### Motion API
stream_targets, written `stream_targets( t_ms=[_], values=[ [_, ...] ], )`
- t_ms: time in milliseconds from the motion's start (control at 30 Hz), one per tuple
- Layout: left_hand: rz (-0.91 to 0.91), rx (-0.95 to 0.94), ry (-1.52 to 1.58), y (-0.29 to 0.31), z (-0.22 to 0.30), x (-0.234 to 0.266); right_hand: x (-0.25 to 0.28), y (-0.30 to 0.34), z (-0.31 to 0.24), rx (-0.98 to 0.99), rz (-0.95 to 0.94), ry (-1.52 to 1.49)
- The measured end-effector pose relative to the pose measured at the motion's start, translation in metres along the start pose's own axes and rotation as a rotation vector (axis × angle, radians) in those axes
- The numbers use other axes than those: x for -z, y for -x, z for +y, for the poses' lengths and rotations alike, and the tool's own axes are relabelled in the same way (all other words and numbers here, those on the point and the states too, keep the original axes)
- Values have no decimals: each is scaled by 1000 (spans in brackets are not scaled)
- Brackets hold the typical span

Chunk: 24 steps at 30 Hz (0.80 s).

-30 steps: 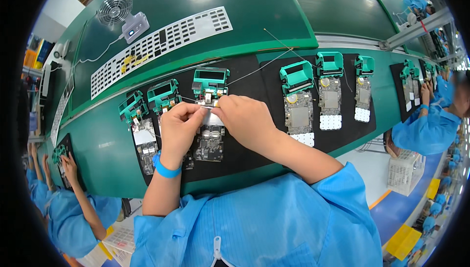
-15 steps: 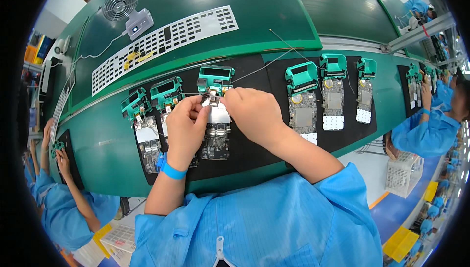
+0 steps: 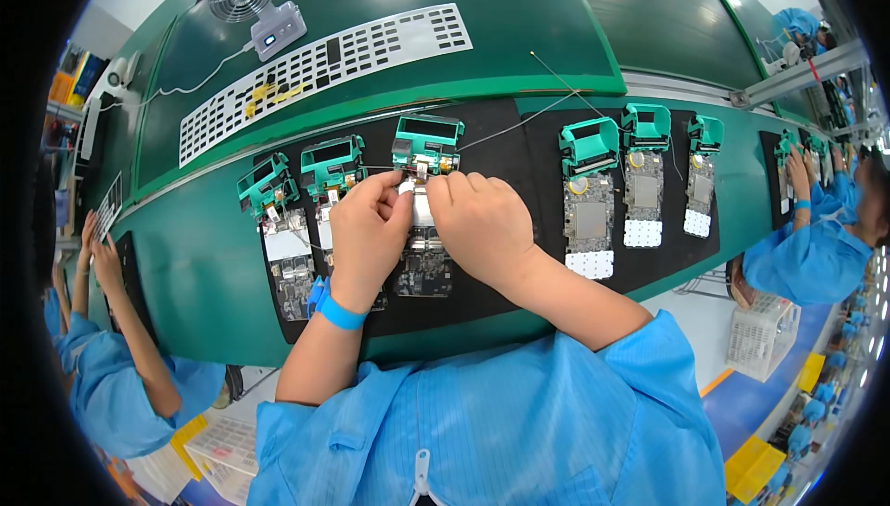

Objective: The person connects ribbon cables to circuit boards using tweezers and by hand, flips and rearranges the boards on the mat, and attaches cables to the remaining boards.

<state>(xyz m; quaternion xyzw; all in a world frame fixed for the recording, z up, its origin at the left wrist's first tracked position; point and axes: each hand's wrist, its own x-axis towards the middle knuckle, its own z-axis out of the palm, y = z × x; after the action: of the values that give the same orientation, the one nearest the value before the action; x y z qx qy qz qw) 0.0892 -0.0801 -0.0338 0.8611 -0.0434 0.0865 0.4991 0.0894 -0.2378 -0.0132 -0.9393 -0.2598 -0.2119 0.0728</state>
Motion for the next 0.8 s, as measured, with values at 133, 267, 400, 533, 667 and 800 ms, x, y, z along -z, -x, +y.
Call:
stream_targets(
  t_ms=[133, 267, 400, 533, 667, 800],
  values=[
    [11, -13, -3, 0, 0, -1, 1, 1, -3, -17, -14, -11],
    [13, -10, -2, 1, 3, 0, 1, 1, -3, -22, 8, -39],
    [10, -10, -5, 1, 2, -1, 2, 2, -3, -74, -10, -75],
    [25, -35, -20, 0, 0, -3, 0, 2, -5, -95, 11, -110],
    [12, -9, 5, 0, 2, -1, 0, 3, -8, -97, -15, -58],
    [13, -17, 14, 0, 2, -1, 2, 4, -12, -104, -36, -28]
  ],
)
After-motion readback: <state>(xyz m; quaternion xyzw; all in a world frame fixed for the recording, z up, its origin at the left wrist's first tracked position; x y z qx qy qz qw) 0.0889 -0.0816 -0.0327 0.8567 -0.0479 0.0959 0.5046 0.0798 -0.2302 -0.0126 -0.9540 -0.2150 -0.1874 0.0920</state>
